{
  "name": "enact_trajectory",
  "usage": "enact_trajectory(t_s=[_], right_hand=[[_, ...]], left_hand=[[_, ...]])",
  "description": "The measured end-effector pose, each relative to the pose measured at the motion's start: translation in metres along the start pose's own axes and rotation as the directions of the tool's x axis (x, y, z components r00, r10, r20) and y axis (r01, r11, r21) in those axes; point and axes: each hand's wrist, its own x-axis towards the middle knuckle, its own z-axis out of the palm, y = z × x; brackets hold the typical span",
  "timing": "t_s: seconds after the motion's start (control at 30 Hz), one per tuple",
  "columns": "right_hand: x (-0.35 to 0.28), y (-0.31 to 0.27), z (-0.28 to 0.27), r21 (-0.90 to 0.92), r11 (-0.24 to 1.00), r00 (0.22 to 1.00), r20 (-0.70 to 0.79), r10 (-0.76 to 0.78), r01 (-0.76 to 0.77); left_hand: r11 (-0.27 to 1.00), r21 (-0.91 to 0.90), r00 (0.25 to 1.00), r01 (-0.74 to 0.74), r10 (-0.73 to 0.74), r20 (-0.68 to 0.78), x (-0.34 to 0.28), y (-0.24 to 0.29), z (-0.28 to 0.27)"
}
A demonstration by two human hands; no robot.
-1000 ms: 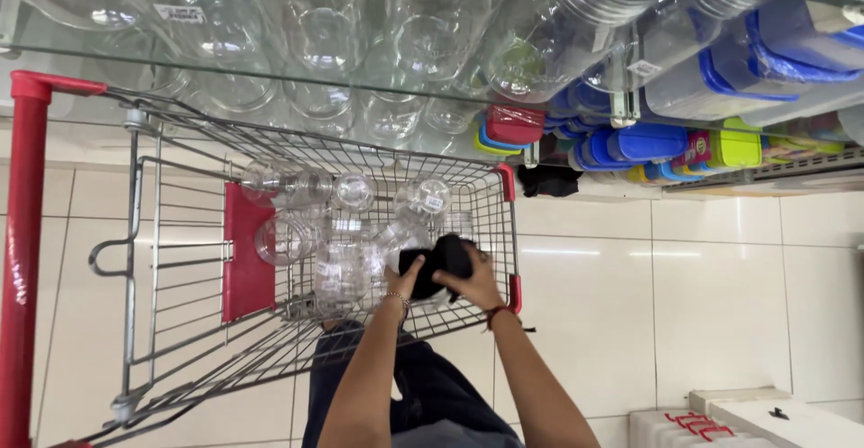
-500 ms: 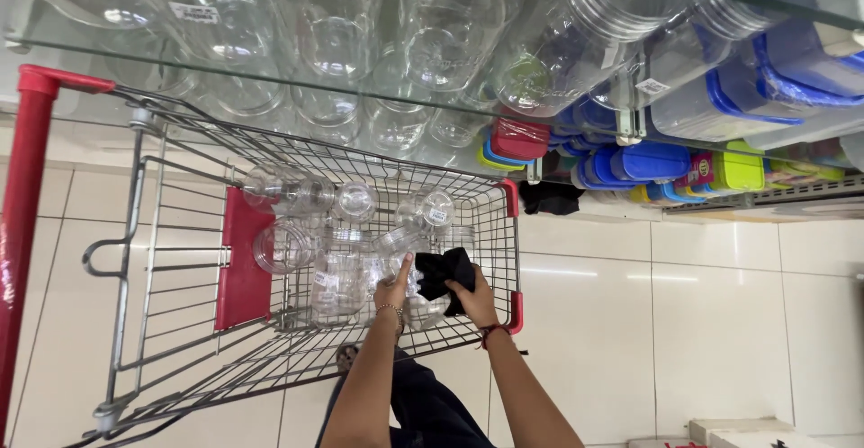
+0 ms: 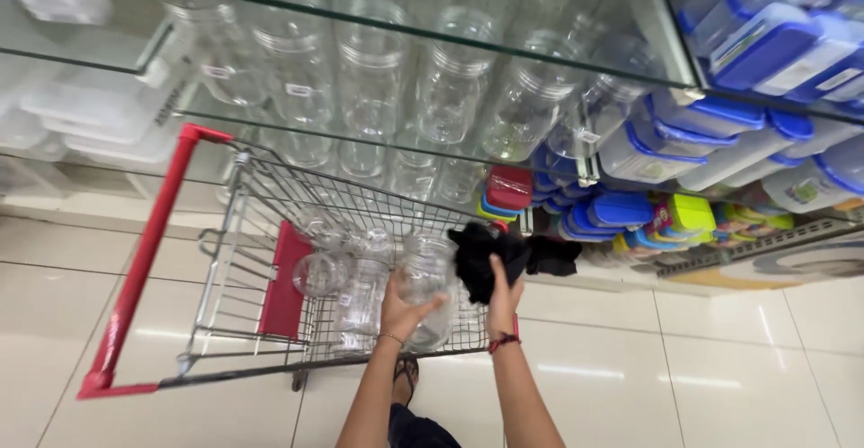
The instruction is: Cleaning empty plastic jars in a retail setting before placing them on shelves.
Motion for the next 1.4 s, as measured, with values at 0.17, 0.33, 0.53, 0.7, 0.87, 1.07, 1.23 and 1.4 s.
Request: enact_trajectory(t_s=[0.17,0.33,0.53,0.7,0.87,1.07,1.23,1.4], right_hand=[[-0.014,-0.092,0.034,-0.194,0.961,0.954,0.261,-0.145,0.199],[-0.055,-0.133,0.052,-0.516,0.599,0.775,0.541,-0.326,0.613],[-0.114,-0.19,0.08,-0.545,0.45,0.702,0.613,-0.362,0.707],[-0.097,-0.181,0.07,-0.472,0.453,0.654,0.532,-0.538,0.756],[-0.152,-0.21,0.075,-0.459,0.418,0.619,0.626,-0.475,0.784],[-0.15,-0.224,0.093,-0.391,0.389,0.551,0.61,-0.569,0.834],[-0.126,-0.206,0.073,-0.47,0.417,0.627,0.535,-0.566,0.778],[-0.157,-0.22,0.079,-0.348,0.263,0.436,0.708,-0.555,0.9]], left_hand=[[0.758,0.576,0.939,-0.306,0.34,0.051,-0.059,0.091,-0.032],[0.781,0.546,0.884,-0.304,0.445,-0.144,-0.093,0.124,-0.044],[0.782,0.446,0.785,-0.435,0.572,-0.237,-0.108,0.141,-0.056],[0.734,0.525,0.735,-0.431,0.623,-0.268,-0.137,0.168,-0.067],[0.747,0.539,0.713,-0.388,0.614,-0.338,-0.135,0.169,-0.075],[0.694,0.499,0.681,-0.52,0.689,-0.247,-0.145,0.18,-0.065],[0.802,0.458,0.777,-0.382,0.548,-0.31,-0.142,0.188,-0.074],[0.784,0.424,0.73,-0.453,0.599,-0.329,-0.125,0.165,-0.057]])
